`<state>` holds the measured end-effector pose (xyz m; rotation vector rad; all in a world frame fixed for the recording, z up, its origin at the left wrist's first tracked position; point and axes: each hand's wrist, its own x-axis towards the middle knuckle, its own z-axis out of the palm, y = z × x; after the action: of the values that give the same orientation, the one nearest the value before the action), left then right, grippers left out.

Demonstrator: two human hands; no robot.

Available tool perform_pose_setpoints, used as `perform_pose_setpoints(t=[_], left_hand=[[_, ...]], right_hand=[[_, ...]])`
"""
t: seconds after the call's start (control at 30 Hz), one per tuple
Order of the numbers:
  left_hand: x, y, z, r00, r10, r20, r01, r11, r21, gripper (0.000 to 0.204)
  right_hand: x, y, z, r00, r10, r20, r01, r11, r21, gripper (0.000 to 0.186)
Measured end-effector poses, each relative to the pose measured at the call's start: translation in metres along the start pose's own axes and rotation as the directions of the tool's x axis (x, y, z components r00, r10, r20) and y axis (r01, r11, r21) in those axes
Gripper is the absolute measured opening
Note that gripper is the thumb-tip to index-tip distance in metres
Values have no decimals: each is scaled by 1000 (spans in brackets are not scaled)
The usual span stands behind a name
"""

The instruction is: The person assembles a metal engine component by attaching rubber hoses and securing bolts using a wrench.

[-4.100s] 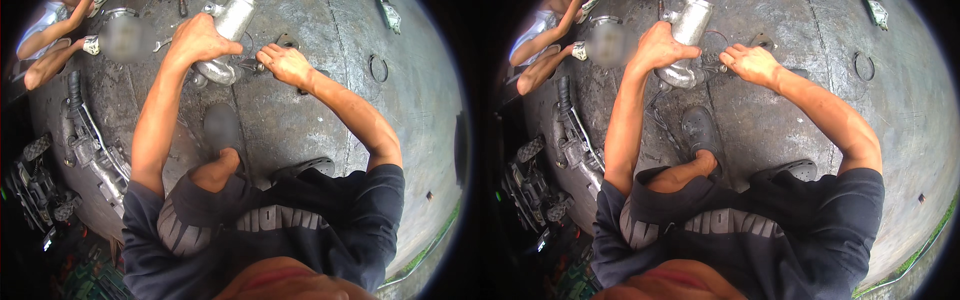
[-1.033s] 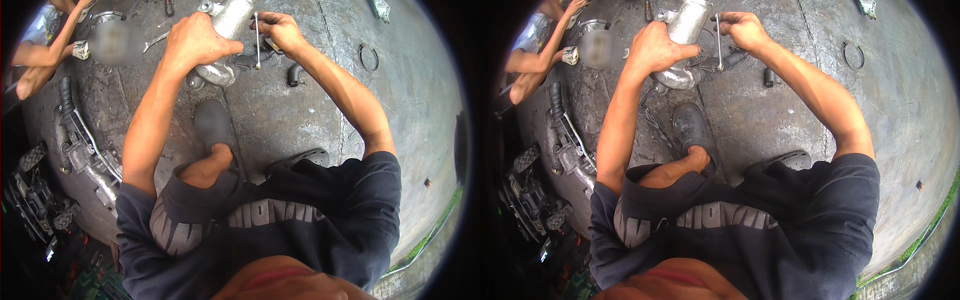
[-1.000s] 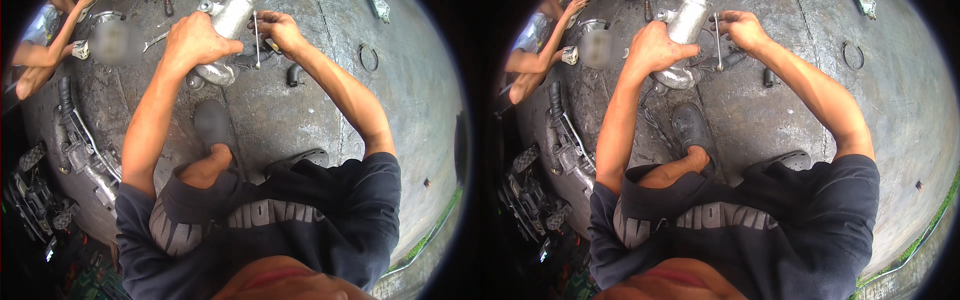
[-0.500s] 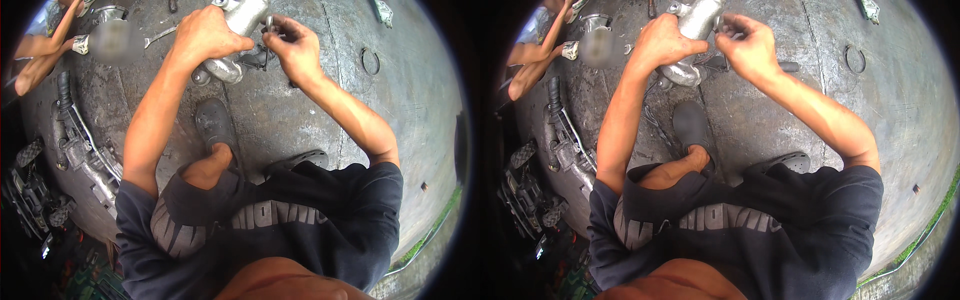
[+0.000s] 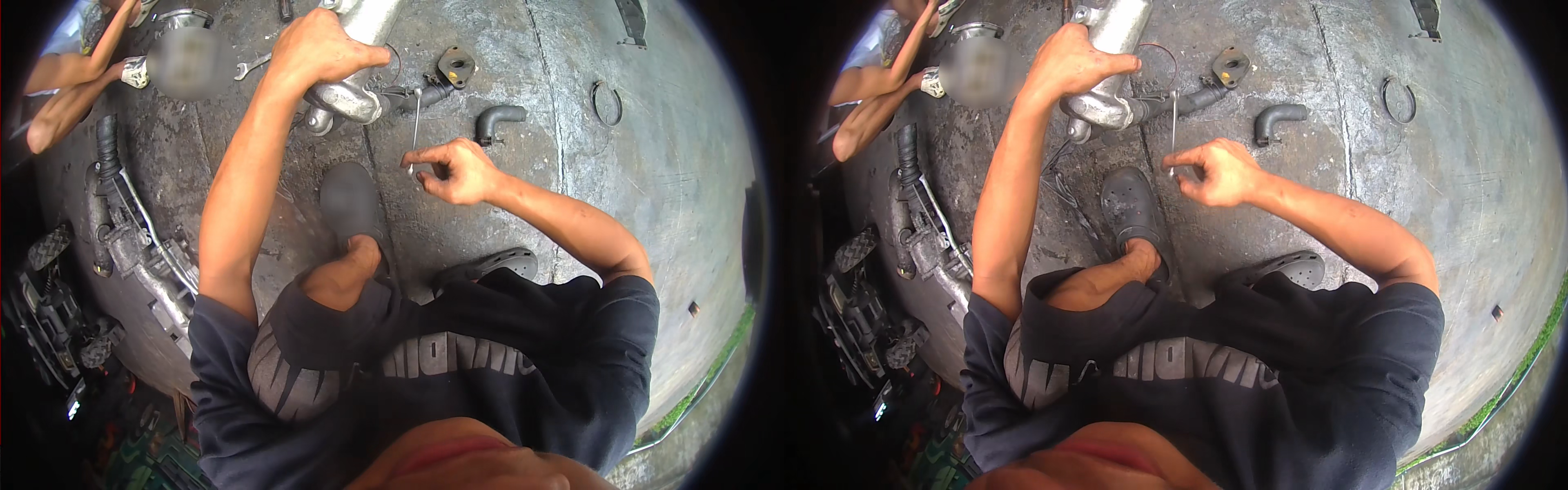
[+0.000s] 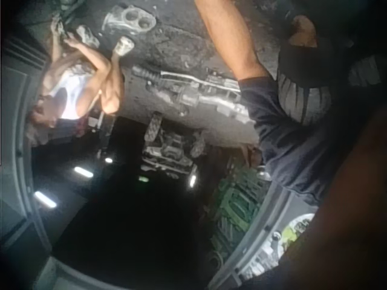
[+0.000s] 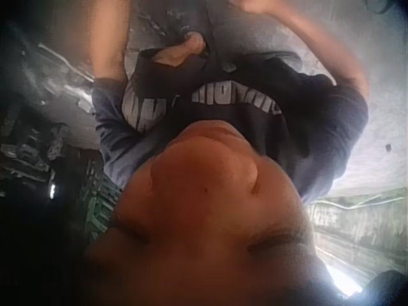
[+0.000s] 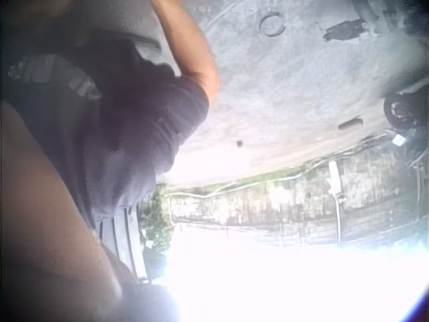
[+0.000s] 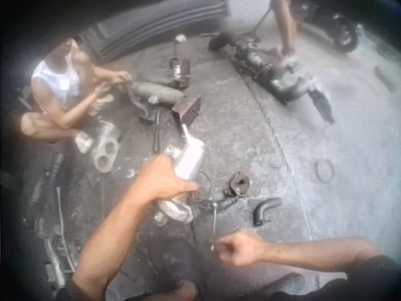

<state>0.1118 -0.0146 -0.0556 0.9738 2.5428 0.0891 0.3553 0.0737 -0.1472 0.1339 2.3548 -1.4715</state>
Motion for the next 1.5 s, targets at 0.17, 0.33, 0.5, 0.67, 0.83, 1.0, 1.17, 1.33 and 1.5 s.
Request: perform_pose_setpoints(t=[0.17, 0.33, 0.5, 0.67, 0.83, 1.0, 1.17, 1.33, 1.5], left_hand=[[-18, 15, -6, 1000, -18, -4, 18, 1000, 22, 65], [-29, 26, -5, 1000, 3, -23, -3, 1000, 9, 64], [-31, 23, -7, 1000, -13, -28, 14, 1000, 20, 64], [-30, 19, 0, 997, 8, -72, -7, 1000, 14, 68], [-28, 17, 0, 999, -19, -35, 19, 1000, 3, 70], [-23, 18, 1, 999, -3, -46, 3, 1000, 3, 71], [-15, 10, 5, 996, 34, -84, -34, 999, 3, 75], [-4, -5, 4, 1000, 1, -31, -3, 998, -56, 72], [2, -19, 13, 1000, -4, -17, 1, 990, -143, 75]], right_hand=[[42, 51, 2, 991, 52, -126, -57, 998, -36, 36], [69, 59, -33, 876, 477, -72, -221, 530, 819, 15], [76, 34, -51, 920, 388, 51, -150, 231, 961, 17], [77, 4, -72, 961, 259, -99, 58, 160, 985, 30], [51, -28, -66, 964, 170, -206, 173, 189, 967, 38], [44, -35, -67, 950, 231, -212, 171, 186, 968, 37], [35, -33, -62, 959, 110, -260, 215, 312, 925, 41], [21, -27, -42, 976, -198, -92, 204, 674, 710, 35], [14, -1, -24, 965, -260, -38, 260, 932, 254, 22]])
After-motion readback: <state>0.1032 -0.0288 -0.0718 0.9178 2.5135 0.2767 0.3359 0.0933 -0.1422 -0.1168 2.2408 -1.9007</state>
